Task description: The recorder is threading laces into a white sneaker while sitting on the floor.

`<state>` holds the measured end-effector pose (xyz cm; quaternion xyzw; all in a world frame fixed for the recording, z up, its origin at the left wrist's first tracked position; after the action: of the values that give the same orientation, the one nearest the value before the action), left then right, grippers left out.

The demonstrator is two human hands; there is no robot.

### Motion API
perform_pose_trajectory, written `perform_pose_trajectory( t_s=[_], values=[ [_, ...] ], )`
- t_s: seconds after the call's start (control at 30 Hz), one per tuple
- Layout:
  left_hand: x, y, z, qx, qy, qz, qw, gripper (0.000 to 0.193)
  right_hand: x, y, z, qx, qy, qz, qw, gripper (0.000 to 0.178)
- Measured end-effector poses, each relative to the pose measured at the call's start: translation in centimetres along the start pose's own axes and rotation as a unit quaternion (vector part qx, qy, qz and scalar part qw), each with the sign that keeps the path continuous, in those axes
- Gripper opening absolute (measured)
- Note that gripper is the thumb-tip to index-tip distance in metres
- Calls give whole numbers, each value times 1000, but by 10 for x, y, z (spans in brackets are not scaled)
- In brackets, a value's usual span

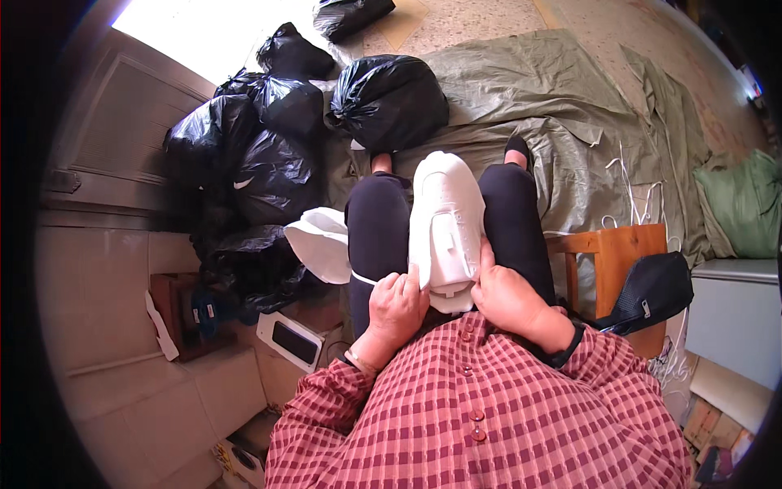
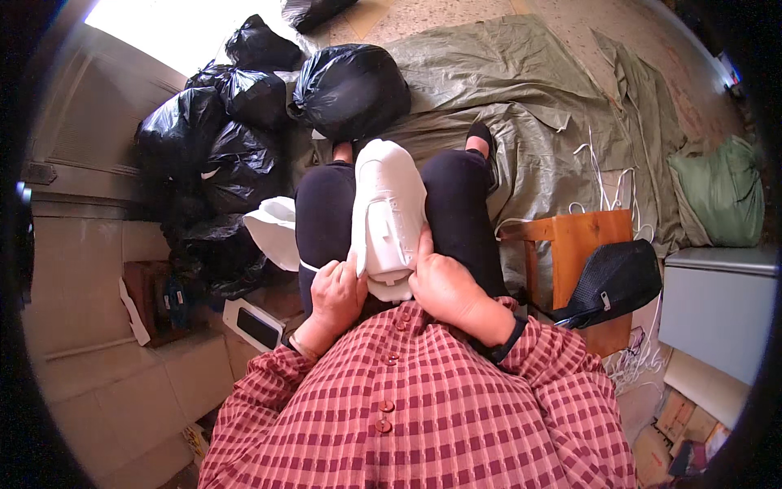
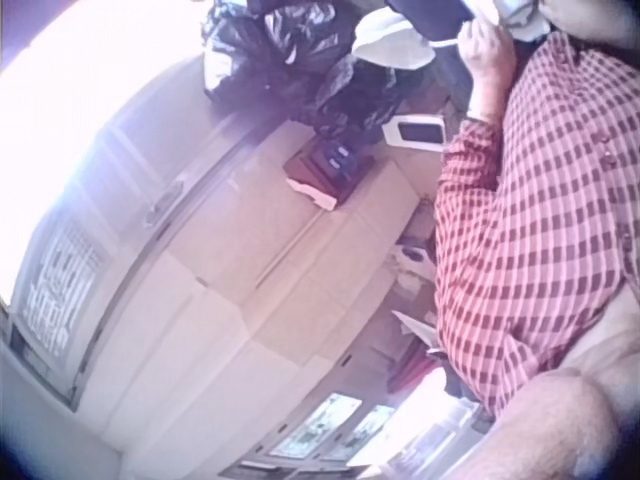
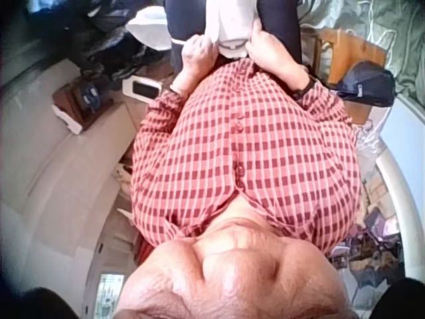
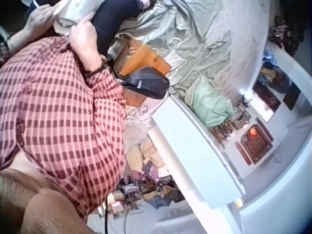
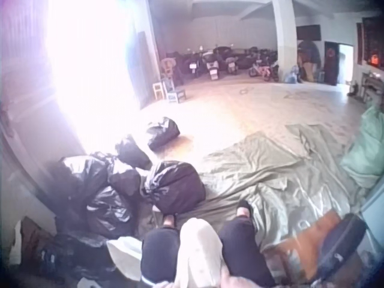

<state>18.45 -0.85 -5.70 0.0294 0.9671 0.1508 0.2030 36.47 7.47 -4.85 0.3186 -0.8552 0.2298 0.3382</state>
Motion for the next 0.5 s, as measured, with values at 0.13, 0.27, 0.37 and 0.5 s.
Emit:
perform_pose_trajectory(
  t_s=[0.13, 0.27, 0.37, 0.5],
  values=[
    [-1, 9, 3, -14, -24, 18, 999, 39, -1, -3, 1, 20, -40, 49, 998, 82],
    [-1, 6, 8, -17, 10, 13, 1000, 41, 3, 6, 0, 47, -57, 44, 996, 78],
    [0, 6, 7, 13, 20, -24, 999, 44, 3, 6, 6, 2, -85, 21, 996, 78],
    [6, 8, 0, 75, -24, -60, 995, 46, 10, 4, -14, 21, -119, -68, 990, 60]
  ],
)
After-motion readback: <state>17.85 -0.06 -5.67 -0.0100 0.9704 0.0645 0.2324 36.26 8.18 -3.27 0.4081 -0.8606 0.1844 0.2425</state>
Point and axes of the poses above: each hand's wrist, its own y-axis towards the middle knuckle, its own z-axis out of the palm, x = y × z, the point moved 4 cm from there along y, towards the middle knuckle, and after that the axes turned 9 degrees about -z, right-handed, at the moved point
